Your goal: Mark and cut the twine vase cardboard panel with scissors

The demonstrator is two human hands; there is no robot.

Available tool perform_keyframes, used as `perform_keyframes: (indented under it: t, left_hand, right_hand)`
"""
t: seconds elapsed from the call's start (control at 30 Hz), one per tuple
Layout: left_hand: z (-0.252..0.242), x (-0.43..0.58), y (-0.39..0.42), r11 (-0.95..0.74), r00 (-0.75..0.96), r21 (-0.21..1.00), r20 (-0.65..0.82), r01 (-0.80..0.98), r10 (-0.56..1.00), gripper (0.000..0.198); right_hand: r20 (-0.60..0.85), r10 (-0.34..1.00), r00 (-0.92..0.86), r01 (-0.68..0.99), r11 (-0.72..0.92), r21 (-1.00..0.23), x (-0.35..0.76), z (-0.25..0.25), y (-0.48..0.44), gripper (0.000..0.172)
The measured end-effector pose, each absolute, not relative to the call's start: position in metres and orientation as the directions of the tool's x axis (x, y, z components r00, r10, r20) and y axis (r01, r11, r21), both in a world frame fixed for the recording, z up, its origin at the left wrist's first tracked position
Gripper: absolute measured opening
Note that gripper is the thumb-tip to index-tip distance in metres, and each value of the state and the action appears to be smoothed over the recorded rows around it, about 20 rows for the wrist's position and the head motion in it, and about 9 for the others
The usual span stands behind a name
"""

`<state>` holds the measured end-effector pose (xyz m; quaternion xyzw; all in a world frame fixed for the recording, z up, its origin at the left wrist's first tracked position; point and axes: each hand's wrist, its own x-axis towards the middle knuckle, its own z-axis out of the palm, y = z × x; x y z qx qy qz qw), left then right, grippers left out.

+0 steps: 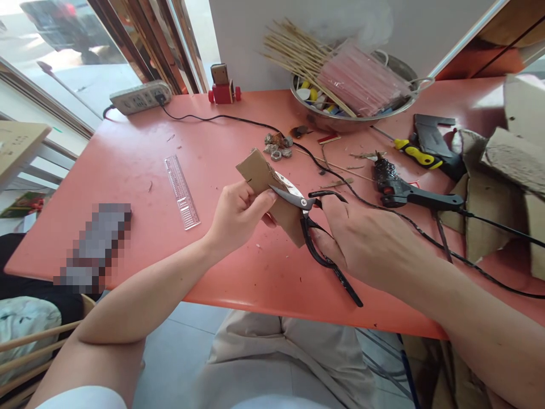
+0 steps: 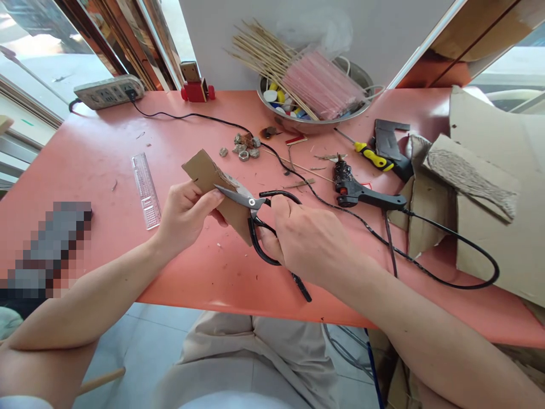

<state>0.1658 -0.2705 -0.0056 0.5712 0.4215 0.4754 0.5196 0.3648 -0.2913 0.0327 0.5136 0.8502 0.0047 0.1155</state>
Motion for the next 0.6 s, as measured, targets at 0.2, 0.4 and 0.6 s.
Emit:
perform_keyframes:
  t: [0.2,0.4,0.6]
  left_hand:
    - [-0.009,0.163,-0.27,-0.133,0.174,0.991,0.129,0.008,0.976,0.021]
    - [-0.008,0.161,-0.271,-0.138,0.173,0.99,0.13,0.031,0.976,0.024]
    - [-0.005,0.161,-0.27,-0.131,0.163,0.991,0.126,0.022,0.978,0.026]
  right_hand:
    - [-0.193,0.858,-0.476,0.866,0.495,0.066,0.372,0.023,-0.287,0.035]
    - [-0.037,0.843,-0.537,0.841,0.538,0.055,0.379,0.01,-0.286,0.046]
    - [0.053,0.813,-0.58,0.815,0.578,0.052,0.382,0.004,-0.285,0.053]
